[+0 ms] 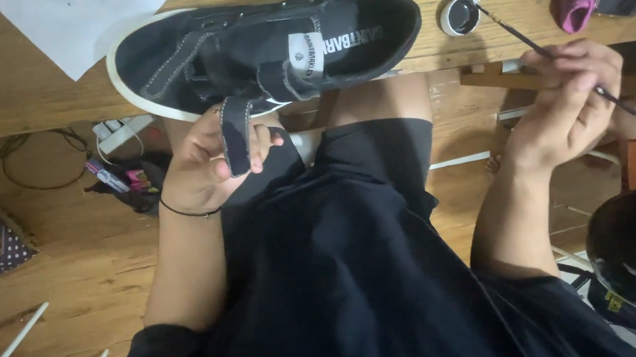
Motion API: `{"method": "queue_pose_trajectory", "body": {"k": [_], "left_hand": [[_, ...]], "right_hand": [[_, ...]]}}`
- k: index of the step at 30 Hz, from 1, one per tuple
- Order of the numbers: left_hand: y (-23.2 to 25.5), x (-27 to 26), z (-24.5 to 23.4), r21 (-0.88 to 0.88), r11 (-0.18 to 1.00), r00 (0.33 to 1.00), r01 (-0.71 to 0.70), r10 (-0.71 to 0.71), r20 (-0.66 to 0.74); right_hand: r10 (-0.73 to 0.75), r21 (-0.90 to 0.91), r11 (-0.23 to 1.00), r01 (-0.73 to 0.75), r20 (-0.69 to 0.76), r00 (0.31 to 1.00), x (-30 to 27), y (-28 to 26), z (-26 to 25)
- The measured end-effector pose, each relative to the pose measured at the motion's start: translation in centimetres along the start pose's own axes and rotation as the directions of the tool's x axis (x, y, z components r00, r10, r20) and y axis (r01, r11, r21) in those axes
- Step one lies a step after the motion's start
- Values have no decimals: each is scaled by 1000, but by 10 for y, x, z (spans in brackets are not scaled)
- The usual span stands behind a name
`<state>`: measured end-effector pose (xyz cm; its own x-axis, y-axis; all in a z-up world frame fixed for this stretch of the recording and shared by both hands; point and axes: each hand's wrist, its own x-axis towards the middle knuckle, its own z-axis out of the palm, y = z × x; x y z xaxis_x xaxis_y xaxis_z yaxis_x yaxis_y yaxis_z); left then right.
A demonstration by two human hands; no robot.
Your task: Using a fine-tipped paintbrush to apply paint to the edges of the straps on a black shoe.
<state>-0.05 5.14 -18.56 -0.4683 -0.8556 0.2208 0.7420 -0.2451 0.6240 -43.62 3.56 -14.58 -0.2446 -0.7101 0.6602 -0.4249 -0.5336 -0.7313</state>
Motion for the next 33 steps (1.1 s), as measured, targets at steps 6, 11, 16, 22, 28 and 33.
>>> {"method": "queue_pose_trajectory", "body": {"k": [6,11,16,22,28,33], "left_hand": [[-13,-19,-13,-100,995,999,15,-19,-42],[-16,-22,-14,-66,998,998,-2,-2,-61],[-17,-23,-15,-122,992,991,15,-31,-131],[-6,-11,-1,-30,999,997,-16,14,-78],[-17,-13,-12,-40,999,997,-27,24,-76],[-20,-16,-11,-93,996,994,-16,6,-111]], "right_hand": [[64,14,998,-66,111,992,0,-1,17],[130,-17,991,-129,131,983,-4,5,21],[109,27,993,-111,65,992,-4,13,19],[324,210,936,-284,-194,926,-5,29,8],[451,438,817,-375,-81,889,-17,79,-52],[541,467,776,-424,-146,828,-9,62,-56]]}}
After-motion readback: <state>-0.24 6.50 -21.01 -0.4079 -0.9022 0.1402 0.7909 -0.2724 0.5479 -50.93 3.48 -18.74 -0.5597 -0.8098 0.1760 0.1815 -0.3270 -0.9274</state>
